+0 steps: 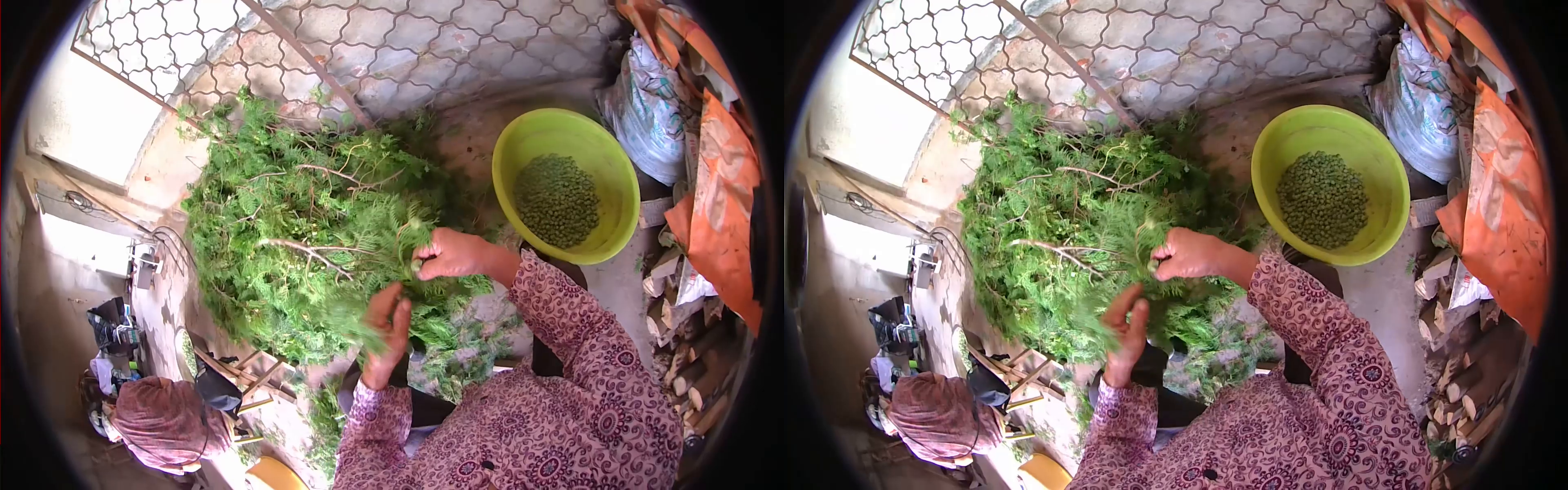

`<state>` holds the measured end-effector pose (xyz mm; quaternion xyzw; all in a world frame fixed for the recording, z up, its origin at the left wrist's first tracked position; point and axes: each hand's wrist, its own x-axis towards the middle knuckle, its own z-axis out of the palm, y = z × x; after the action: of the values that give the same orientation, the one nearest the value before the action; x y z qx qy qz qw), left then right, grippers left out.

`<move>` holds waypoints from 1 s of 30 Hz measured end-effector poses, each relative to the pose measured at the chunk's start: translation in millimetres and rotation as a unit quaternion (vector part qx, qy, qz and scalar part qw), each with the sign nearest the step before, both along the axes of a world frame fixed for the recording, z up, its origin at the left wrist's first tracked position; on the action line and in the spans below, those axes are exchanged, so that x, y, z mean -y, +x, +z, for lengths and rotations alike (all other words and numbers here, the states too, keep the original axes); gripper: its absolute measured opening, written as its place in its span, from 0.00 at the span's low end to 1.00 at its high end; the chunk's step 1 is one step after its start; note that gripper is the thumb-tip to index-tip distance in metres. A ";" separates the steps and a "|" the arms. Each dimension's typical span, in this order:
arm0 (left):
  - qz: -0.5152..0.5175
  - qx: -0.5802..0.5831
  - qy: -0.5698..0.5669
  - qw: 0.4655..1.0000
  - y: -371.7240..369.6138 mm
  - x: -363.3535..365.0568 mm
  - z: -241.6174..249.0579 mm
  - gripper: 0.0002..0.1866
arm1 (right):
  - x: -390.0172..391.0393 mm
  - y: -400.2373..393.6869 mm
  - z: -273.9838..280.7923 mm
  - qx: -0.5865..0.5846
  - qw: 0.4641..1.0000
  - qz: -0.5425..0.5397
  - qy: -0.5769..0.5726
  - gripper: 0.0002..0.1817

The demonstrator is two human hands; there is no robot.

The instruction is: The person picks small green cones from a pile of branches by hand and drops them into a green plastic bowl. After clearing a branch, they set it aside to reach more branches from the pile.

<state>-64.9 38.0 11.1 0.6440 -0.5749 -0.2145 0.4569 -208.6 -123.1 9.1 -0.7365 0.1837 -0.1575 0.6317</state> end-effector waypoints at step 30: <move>-0.108 -0.325 0.057 0.938 21.7 69.9 11.3 0.08 | 17.7 -9.3 -2.8 0.015 1.000 -0.013 -0.016 0.11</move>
<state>-43.2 -32.0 22.4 0.4979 -0.4486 -0.4924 0.5553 -218.0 -140.9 6.3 -0.7418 0.1813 -0.1796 0.6201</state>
